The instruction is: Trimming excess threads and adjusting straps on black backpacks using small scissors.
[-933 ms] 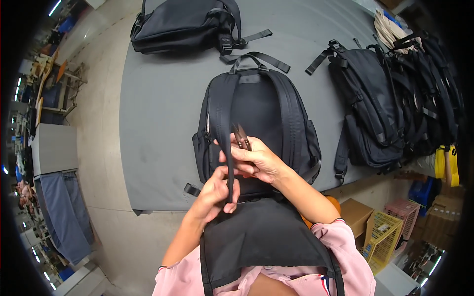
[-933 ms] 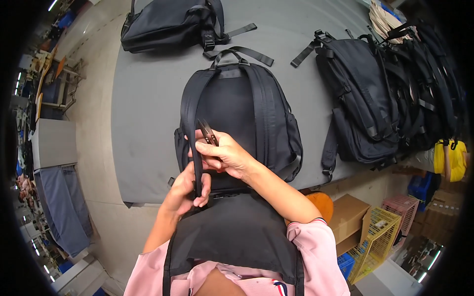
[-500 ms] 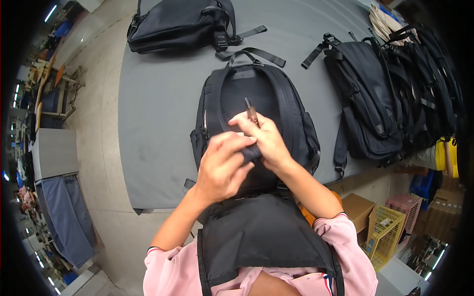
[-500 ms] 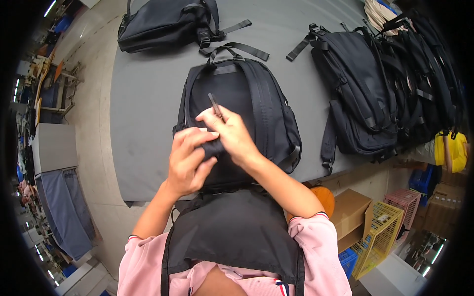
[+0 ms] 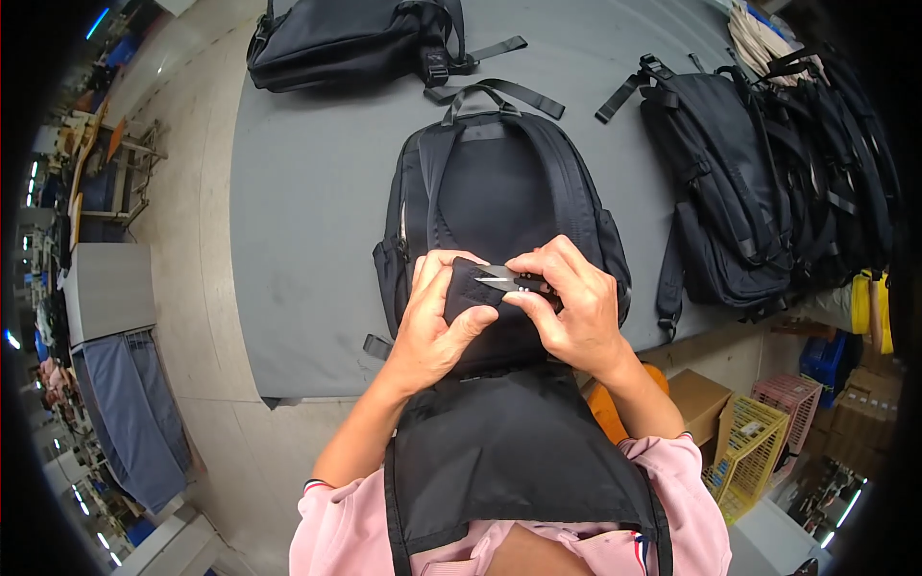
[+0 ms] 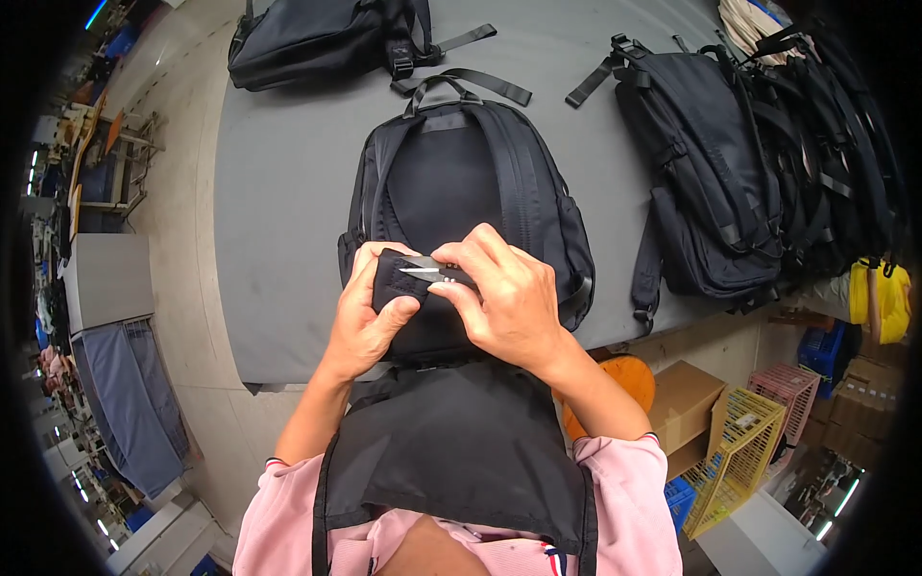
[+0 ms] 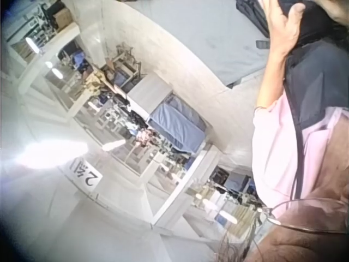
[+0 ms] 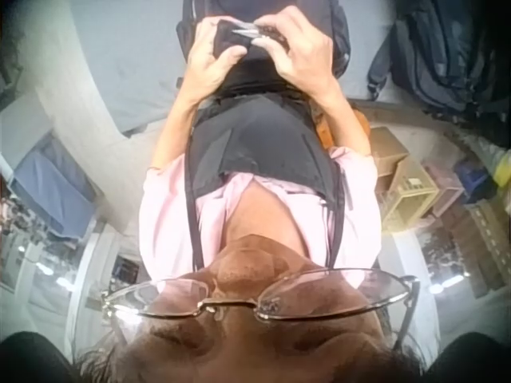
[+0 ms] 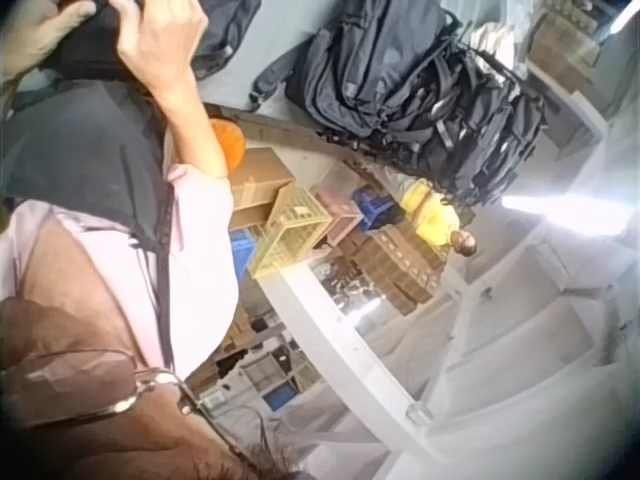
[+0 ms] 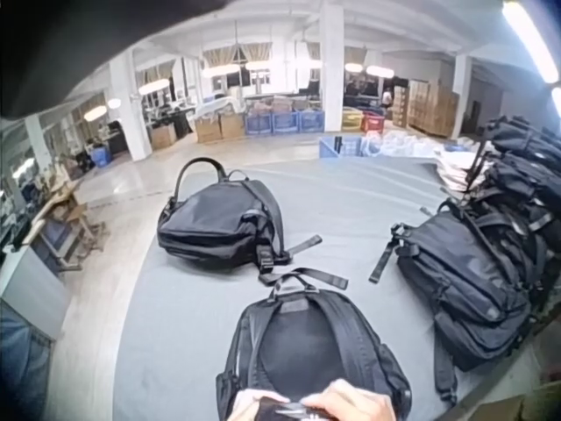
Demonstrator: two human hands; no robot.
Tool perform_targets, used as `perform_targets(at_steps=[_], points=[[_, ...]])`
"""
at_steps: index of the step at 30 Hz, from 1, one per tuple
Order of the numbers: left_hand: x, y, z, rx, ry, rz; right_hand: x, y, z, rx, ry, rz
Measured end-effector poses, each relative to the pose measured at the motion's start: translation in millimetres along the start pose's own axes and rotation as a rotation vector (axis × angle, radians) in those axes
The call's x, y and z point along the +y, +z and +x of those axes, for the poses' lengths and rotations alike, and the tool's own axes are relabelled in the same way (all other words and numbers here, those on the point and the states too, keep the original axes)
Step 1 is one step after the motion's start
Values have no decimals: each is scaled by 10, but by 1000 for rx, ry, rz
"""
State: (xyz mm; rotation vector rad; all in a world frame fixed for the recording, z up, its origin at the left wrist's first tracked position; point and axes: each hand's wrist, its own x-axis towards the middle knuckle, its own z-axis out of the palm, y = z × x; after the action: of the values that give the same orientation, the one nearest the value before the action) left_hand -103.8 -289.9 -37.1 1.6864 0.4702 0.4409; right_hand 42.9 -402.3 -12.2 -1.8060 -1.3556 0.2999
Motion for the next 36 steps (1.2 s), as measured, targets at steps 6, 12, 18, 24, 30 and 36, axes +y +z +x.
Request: perform_targets(at_steps=[6, 12, 18, 24, 30, 36], points=[[-34, 8, -43, 14, 2, 34, 33, 63, -63, 92, -45, -32], [-45, 15, -73, 32, 10, 48, 28, 28, -150, 116, -6, 74], [-64, 18, -42, 26, 2, 76, 69, 107, -74, 129, -107, -89], [29, -1, 12, 39, 68, 152, -19, 26, -11, 95, -100, -83], [8, -17, 13, 45, 95, 157, 19, 66, -20, 132, -101, -66], [69, 27, 15, 88, 85, 134, 23, 15, -59, 174, 43, 196]])
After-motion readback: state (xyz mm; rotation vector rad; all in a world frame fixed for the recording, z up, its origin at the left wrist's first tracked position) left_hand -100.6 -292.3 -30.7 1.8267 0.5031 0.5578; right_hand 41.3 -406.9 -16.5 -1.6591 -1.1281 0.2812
